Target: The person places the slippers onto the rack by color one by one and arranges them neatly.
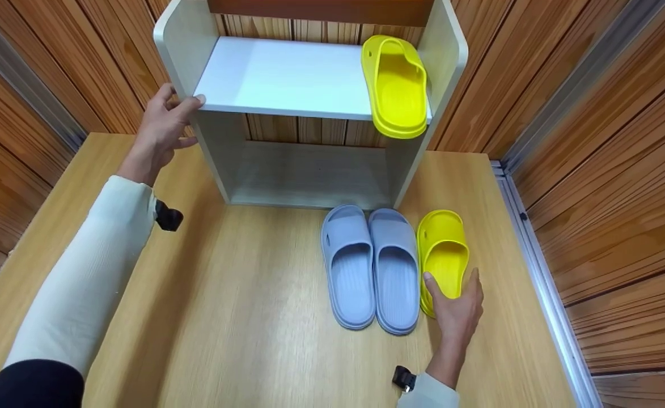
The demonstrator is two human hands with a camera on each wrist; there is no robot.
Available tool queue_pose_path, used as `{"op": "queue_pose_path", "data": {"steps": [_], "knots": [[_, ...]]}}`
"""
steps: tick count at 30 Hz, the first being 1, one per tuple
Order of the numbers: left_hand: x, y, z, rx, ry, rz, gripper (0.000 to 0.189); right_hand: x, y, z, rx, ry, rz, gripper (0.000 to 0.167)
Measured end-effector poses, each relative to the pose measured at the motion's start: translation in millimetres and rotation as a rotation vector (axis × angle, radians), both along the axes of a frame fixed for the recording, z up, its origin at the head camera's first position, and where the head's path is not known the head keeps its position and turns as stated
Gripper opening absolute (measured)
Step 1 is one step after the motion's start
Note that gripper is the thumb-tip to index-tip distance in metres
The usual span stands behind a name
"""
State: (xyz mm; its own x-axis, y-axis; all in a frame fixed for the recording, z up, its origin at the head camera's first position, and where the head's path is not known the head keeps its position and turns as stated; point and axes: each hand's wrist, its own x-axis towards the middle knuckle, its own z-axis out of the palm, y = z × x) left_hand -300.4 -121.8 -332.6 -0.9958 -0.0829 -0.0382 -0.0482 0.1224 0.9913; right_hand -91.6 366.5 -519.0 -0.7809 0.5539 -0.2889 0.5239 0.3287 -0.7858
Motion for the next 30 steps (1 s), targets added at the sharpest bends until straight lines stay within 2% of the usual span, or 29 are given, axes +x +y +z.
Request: {"op": "queue_pose_path", "data": {"steps": [6,11,18,23,30], "knots": [[-0.4,1.6,-0.1,-0.016,-0.018,0.003,0.047,0.5,-2.2,-5.3,0.002,-0.005,0.014,0.110],[-0.2,0.9,-1.6,-0.009,0.000,0.010,0.045,-1.9,-3.6,-10.0,0.039,-0.013,0.060,0.109],[-1.1,1.0,-2.8,-0.004,0.022,0.009,0.044,-2.5,-3.1,-13.1,0.118,-0.030,0.116,0.089],[0.0,1.3,-1.7,-0.011,0.015,0.014,0.045,-0.1,-3.5,-12.7,0.133,-0.037,0.140,0.090],[0.9,0.5,-2.1,-0.027,0.011,0.018,0.046,3.6,2.3,-11.5,0.053,-0.076,0.155,0.097]]}}
